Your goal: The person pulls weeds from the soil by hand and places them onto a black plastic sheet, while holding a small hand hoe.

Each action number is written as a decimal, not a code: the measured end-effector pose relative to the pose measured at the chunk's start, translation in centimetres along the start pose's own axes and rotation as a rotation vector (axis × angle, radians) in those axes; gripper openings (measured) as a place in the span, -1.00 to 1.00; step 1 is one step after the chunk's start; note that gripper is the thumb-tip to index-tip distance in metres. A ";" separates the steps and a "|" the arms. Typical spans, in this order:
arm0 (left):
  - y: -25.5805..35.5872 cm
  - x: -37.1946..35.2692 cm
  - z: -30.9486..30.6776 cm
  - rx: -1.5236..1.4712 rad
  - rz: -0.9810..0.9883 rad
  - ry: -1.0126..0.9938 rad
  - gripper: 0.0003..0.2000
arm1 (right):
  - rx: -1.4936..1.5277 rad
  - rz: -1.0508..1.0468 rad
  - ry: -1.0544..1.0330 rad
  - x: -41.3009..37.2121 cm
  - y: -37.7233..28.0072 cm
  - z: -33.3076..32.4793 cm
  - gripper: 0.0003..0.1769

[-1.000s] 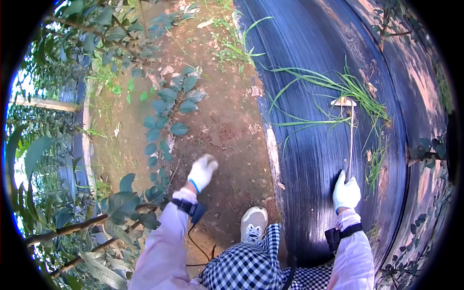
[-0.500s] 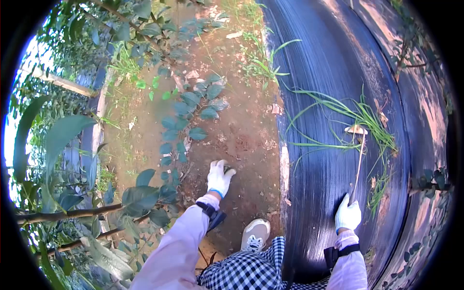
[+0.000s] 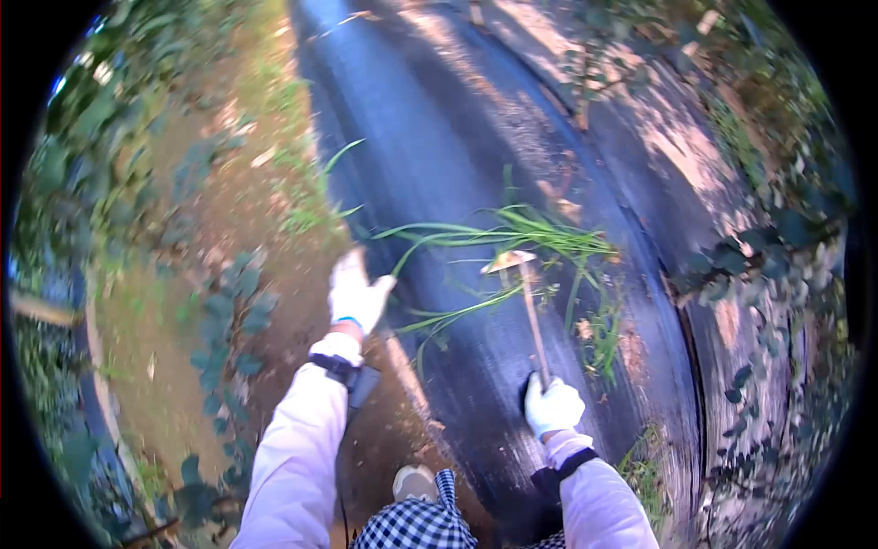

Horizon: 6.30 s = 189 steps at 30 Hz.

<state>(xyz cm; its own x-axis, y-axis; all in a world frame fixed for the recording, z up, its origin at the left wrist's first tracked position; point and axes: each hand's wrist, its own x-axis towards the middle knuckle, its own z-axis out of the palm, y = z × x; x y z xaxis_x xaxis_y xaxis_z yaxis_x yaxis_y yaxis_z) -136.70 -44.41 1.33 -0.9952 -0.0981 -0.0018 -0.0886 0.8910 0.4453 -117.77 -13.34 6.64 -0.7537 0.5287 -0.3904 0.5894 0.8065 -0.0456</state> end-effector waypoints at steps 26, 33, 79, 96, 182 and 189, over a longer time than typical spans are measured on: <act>-0.2 10.0 -6.4 0.142 -0.113 -0.969 -0.12 | -0.392 -0.088 0.037 3.4 1.5 -36.2 -0.53; -5.4 12.5 -13.6 0.204 -0.262 -0.757 -0.28 | 0.036 -0.181 -0.049 11.2 -7.4 -28.3 -0.49; -25.0 8.1 -16.7 0.431 -0.815 -0.232 -0.71 | -0.118 -0.671 0.221 30.0 -43.3 -6.9 -0.57; 10.0 19.4 -19.9 -0.158 -0.176 -1.087 -0.33 | 0.087 -0.635 -0.335 34.6 -42.7 -11.8 -0.48; -24.7 25.9 -7.6 0.002 -0.654 0.293 -0.68 | -0.243 -0.461 0.138 32.4 -45.4 -8.7 -0.57; -27.7 27.1 -5.4 -0.302 -0.811 0.603 -0.76 | -0.270 -0.452 0.147 32.4 -45.6 -9.1 -0.58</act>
<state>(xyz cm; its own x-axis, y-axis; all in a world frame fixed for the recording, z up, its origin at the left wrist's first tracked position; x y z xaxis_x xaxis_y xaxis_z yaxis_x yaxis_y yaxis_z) -160.96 -74.10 -6.20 -0.4497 -0.8931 0.0100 -0.6212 0.3208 0.7150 -171.75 -30.59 4.40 -0.9587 0.1292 -0.2535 0.1160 0.9910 0.0664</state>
